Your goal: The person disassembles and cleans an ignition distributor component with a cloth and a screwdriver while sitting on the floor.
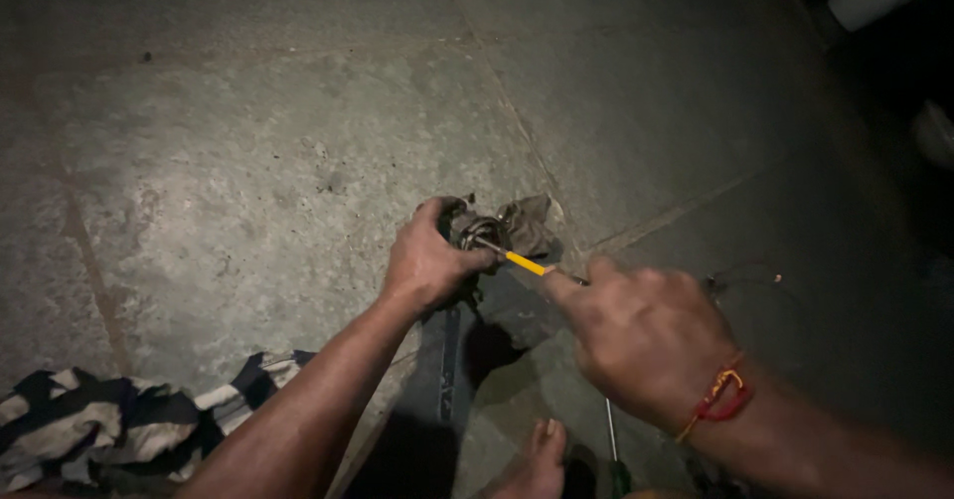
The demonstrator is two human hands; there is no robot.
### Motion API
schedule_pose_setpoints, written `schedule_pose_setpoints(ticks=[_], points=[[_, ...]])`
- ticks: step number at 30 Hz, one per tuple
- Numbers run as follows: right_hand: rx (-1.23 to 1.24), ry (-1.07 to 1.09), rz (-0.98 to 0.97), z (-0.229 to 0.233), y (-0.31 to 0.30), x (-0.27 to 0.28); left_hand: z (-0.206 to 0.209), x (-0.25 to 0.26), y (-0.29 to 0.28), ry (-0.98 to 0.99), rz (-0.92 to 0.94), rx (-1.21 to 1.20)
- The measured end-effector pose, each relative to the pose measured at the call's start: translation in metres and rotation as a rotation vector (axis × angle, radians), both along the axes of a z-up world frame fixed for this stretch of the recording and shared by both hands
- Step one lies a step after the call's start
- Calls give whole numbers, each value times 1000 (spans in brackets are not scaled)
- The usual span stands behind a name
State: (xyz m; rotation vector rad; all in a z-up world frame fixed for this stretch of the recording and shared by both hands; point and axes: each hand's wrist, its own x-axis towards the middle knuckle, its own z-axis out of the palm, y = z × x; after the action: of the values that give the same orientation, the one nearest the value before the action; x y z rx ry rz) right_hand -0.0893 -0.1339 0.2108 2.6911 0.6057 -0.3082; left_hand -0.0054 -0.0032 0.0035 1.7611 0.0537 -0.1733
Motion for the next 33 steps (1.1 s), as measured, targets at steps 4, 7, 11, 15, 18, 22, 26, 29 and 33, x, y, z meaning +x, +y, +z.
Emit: schedule_pose_setpoints(ticks=[4, 7, 11, 15, 18, 22, 26, 29, 33], points=[[86, -119, 23, -14, -17, -11, 0, -4, -3, 42, -8, -13], [215, -219, 135, -28, -32, -22, -1, -6, -7, -25, -4, 103], [265, -156, -5, -42, -43, -25, 1, -9, -8, 16, -7, 77], [432, -166, -132, -47, -44, -29, 5, -12, -8, 23, -18, 125], [479, -126, -281, -53, -49, -31, 5, -13, -9, 36, -20, 126], [427, -56, -588, -65, -53, -33, 1, -13, -12, -3, -81, 126], [528, 82, -797, -61, -61, -29, -10, -13, -11, -101, -46, 45], [701, -55, -701, -66, -75, -32, -18, 6, 6, -5, -6, -244], [891, -201, -744, -125, -112, -30, -26, 14, 22, 235, 80, -740]])
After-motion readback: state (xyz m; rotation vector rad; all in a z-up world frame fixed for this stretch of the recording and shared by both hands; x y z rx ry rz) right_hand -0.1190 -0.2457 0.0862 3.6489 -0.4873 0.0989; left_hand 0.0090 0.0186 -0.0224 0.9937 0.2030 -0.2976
